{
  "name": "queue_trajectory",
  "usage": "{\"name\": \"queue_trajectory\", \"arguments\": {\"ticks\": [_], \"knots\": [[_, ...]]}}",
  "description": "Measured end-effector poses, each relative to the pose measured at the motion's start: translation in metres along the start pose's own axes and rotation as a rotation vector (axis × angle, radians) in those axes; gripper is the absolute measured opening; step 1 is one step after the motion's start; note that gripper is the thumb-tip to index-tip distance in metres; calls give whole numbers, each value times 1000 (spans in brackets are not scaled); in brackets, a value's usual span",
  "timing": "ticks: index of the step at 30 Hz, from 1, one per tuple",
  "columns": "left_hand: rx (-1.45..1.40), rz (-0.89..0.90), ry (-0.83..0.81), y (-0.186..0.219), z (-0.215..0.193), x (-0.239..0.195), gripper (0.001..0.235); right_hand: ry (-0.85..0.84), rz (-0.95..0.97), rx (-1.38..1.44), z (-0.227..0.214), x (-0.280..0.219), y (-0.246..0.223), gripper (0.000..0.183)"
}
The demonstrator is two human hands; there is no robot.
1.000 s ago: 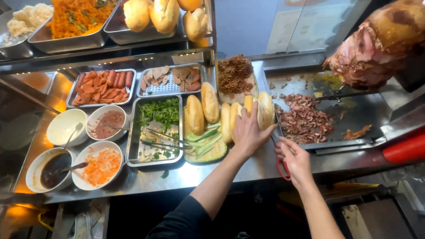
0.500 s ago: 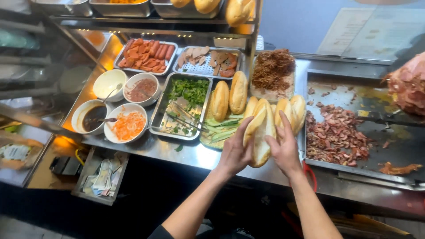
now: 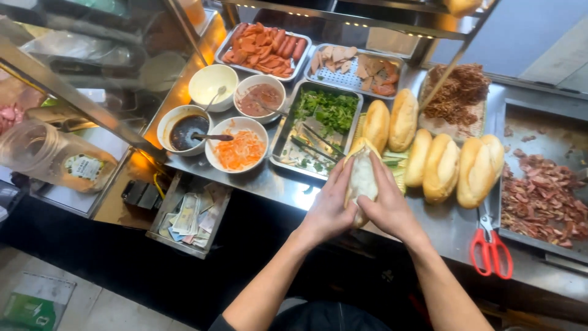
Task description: Preparing a sandwich by slicing meat, adding various fillings, and toasting it in a press.
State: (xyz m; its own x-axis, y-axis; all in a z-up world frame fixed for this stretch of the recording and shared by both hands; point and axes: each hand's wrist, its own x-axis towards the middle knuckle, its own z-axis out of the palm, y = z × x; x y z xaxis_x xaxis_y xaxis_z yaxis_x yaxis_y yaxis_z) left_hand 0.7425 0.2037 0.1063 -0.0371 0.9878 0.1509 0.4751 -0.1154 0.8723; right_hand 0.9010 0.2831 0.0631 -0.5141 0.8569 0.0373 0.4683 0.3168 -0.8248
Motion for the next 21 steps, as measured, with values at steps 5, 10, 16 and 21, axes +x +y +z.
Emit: {"name": "queue_trajectory", "arguments": {"ticks": [5, 10, 16, 21], "knots": [[-391, 69, -1, -52, -85, -15, 87, -69, 56, 671, 24, 6, -55, 103], [-982, -59, 27, -92, -107, -16, 82, -104, 111, 1136, 45, 29, -82, 102], [-251, -31, 396, -51, -147, -23, 46, -201, 69, 801, 82, 115, -73, 98], [-320, -375, 621, -54, -173, -29, 108, -516, -138, 690, 125, 161, -126, 97]]}}
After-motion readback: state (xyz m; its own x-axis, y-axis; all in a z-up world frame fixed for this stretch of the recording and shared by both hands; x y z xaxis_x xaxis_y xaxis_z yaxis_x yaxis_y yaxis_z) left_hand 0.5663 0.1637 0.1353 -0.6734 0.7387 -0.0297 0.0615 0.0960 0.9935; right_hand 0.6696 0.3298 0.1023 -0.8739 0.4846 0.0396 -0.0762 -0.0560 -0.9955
